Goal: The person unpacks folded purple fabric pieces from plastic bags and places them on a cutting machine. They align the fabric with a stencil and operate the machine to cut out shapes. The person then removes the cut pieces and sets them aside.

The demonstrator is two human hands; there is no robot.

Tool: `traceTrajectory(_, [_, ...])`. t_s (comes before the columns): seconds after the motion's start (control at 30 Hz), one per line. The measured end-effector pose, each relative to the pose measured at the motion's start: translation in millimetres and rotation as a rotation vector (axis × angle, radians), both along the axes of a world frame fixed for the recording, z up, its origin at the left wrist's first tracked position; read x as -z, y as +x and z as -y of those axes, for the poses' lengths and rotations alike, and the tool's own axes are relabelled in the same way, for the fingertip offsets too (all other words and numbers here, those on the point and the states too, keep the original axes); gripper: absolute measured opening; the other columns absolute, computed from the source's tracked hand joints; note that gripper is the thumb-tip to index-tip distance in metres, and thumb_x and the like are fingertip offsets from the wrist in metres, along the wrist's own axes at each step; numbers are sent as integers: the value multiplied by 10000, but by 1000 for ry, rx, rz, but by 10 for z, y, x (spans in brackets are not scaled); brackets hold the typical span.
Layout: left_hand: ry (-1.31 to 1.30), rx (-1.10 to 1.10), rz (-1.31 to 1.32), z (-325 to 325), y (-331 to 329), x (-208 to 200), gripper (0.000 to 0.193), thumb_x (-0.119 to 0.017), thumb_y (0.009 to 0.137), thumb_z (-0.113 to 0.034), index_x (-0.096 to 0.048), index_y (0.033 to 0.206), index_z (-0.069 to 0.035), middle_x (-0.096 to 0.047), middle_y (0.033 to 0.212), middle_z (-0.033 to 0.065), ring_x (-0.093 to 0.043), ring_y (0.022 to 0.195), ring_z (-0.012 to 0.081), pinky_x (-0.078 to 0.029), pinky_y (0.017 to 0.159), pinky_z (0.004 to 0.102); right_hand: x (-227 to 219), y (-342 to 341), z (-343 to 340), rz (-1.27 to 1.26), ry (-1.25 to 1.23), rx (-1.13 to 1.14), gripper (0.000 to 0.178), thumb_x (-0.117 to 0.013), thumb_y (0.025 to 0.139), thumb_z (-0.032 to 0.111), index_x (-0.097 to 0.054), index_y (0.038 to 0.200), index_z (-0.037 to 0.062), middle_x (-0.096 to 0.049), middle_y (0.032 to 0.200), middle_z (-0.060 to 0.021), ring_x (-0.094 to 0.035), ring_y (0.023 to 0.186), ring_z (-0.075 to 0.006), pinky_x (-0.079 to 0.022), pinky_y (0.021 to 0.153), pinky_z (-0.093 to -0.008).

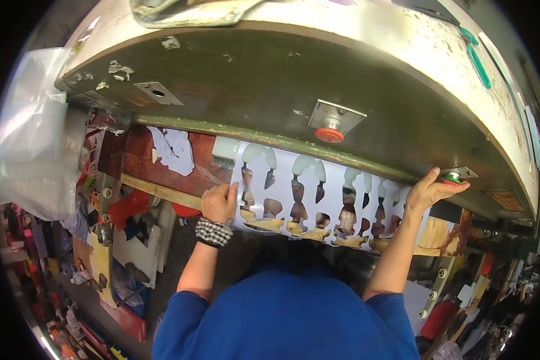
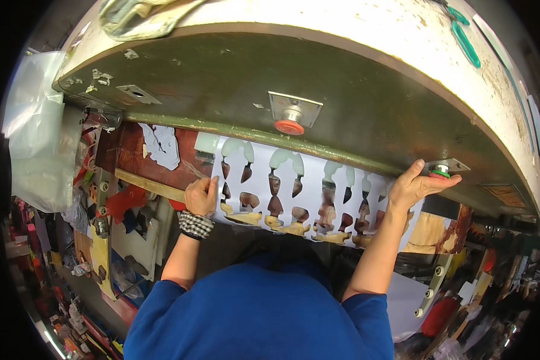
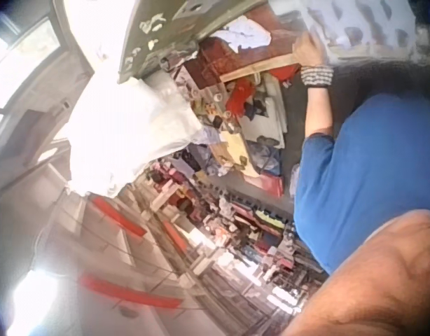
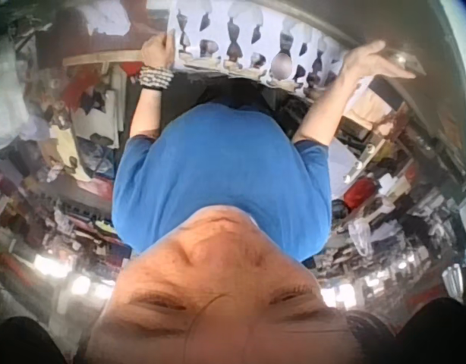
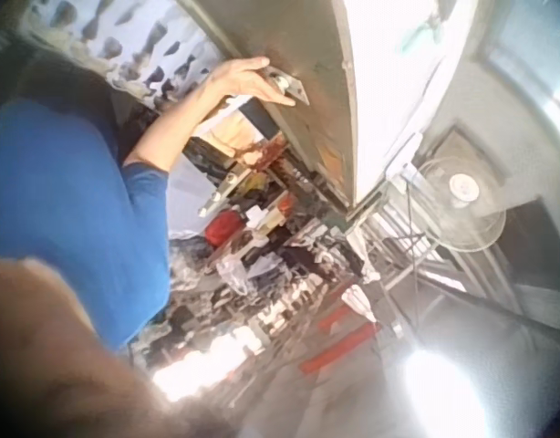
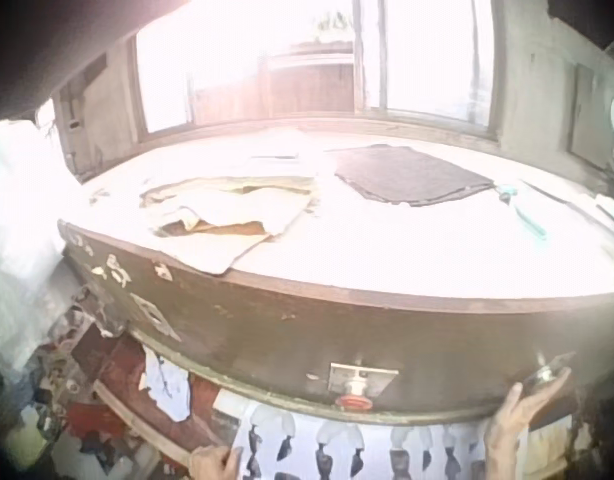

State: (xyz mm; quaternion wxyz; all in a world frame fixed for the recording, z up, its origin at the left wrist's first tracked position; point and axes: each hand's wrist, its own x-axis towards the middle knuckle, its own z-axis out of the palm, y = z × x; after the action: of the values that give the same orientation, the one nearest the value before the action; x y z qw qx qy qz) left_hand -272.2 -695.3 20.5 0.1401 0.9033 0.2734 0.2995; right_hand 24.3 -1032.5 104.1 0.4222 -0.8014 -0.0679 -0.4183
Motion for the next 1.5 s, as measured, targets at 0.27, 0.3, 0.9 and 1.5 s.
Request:
traceTrajectory(0.27, [-59,-6,50,-7,-76,-7,303,-650,888,-225,-557,657,-52,-560,602,129,-538,576,361,-397,571,437,909,-343,1342,-654,43,-5,523,-656,913,311,-552,1217,-102,-671,920,-173,-626,871,-224,-490,804,-351])
traceTrajectory(0.3, [-71,12,66,-21,-80,20,291,-641,896,-219,-565,671,-51,-554,600,137,-522,576,367,-392,568,442,1030,-364,1459,-676,114,5,477,-654,917,308,-588,1157,-100,-668,822,-131,-615,786,-191,-492,734,-335])
traceTrajectory(0.9, [-184,7,-296,523,-1230,56,274,-566,924,-285,-613,777,-58,-619,645,188,-606,600,398,-462,562,503,633,-1893,-1661,-383,-387,-936,987,-844,640,237,-321,1449,20,-326,1400,-341,-238,1336,-534,-251,1113,-569])
traceTrajectory(1.5, [-169,92,-194,806,-1884,176,226,-600,907,-192,-571,740,-42,-562,610,127,-549,560,338,-401,549,432,539,-2317,-636,-394,-327,-786,989,-795,575,38,-298,1429,9,-355,1388,-248,-360,1301,-402,-318,1084,-472])
